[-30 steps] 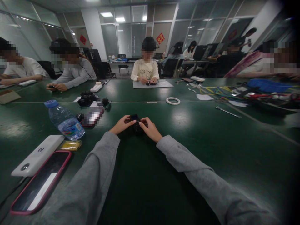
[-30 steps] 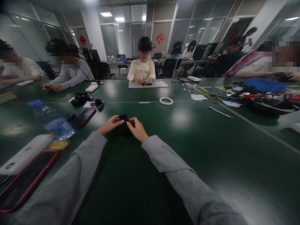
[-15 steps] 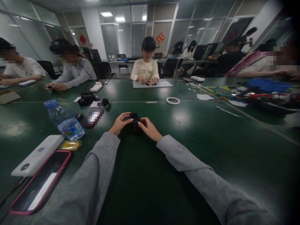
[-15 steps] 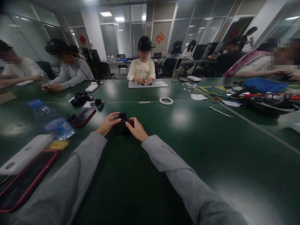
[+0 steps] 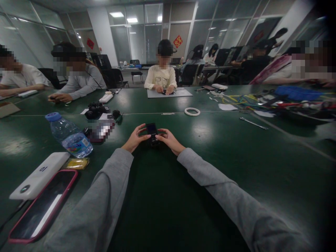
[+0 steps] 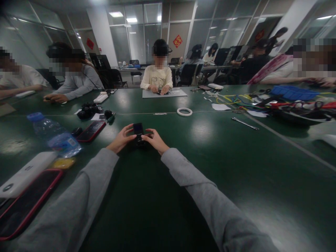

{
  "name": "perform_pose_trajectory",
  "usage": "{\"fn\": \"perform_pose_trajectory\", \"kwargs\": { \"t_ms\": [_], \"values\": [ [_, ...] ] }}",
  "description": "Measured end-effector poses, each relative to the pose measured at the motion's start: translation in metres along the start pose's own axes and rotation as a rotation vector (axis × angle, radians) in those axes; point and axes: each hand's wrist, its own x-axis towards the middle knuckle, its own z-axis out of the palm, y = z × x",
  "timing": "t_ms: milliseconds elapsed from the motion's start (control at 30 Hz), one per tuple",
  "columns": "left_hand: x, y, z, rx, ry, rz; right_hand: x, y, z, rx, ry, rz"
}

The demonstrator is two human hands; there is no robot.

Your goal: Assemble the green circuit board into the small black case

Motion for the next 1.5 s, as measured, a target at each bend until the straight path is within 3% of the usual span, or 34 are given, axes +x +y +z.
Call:
{"fn": "perform_pose_trajectory", "kwargs": {
  "t_ms": [467, 700, 900, 1233, 1500],
  "values": [
    [-0.002, 0.001, 0.004, -0.031, -0.020, -0.004, 0.003, 0.006, -0.003, -0.014, -0.024, -0.017],
    [-0.004, 0.002, 0.004, -0.085, -0.004, -0.027, 0.003, 0.011, -0.002, -0.072, -0.125, -0.043],
    [-0.004, 0.003, 0.006, -0.074, -0.016, -0.038, 0.000, 0.004, 0.000, 0.000, -0.064, -0.023],
    [-0.004, 0.001, 0.006, -0.127, -0.032, -0.046, -0.004, -0.003, 0.001, 0.027, -0.098, 0.046],
    [-0.006, 0.004, 0.012, -0.162, -0.034, -0.069, -0.004, -0.001, 0.002, 0.078, -0.105, -0.011]
  ]
}}
